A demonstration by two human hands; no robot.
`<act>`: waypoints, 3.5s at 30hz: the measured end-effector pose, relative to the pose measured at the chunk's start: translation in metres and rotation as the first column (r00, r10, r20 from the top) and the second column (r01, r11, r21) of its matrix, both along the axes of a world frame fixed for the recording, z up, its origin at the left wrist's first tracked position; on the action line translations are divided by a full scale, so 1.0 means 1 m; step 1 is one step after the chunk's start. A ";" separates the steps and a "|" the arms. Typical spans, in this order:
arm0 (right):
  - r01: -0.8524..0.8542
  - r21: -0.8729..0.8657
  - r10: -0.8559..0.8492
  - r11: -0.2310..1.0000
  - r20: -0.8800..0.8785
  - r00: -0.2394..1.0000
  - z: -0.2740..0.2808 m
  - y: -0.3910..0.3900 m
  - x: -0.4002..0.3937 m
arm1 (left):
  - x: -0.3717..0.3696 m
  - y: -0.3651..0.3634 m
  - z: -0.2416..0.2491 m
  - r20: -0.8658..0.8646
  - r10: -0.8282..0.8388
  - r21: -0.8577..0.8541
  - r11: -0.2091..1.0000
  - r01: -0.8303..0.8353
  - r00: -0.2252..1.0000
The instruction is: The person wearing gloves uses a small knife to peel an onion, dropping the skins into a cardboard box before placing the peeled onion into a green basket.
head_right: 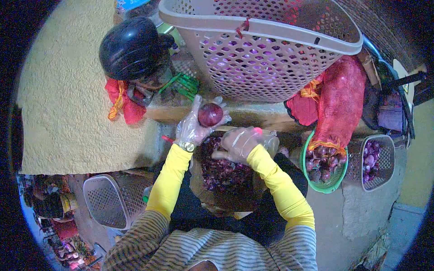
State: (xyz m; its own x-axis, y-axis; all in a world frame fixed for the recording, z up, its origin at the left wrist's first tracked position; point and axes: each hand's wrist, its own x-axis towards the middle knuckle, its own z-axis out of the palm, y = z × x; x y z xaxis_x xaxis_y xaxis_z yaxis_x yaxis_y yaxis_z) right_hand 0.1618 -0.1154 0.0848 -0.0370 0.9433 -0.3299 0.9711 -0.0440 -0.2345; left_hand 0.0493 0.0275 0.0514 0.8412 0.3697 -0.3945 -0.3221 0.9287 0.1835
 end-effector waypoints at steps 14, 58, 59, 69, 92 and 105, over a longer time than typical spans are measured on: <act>0.411 0.280 -0.320 0.867 -0.320 0.892 0.018 -0.003 0.016 | 0.004 -0.004 0.004 -0.211 0.039 0.486 0.871 0.070 0.977; 0.489 0.206 -0.378 0.848 -0.412 0.829 0.008 0.001 0.022 | 0.007 -0.012 0.005 -0.268 0.030 0.572 0.809 0.134 0.963; 0.483 0.184 -0.377 0.856 -0.416 0.828 0.010 0.001 0.023 | 0.007 -0.012 0.005 -0.252 0.041 0.590 0.799 0.119 0.967; 0.342 0.292 -0.255 0.893 -0.297 0.920 0.010 -0.003 0.028 | -0.007 -0.016 -0.002 -0.246 0.075 0.895 0.402 0.196 0.966; 0.372 0.398 -0.265 0.839 -0.299 0.917 0.015 -0.004 0.024 | 0.008 -0.011 -0.003 -0.324 -0.022 0.567 0.796 0.213 0.946; 0.085 0.433 -0.032 0.897 -0.127 0.991 0.018 -0.006 0.027 | 0.002 -0.017 -0.001 -0.295 0.061 0.654 0.740 0.155 0.954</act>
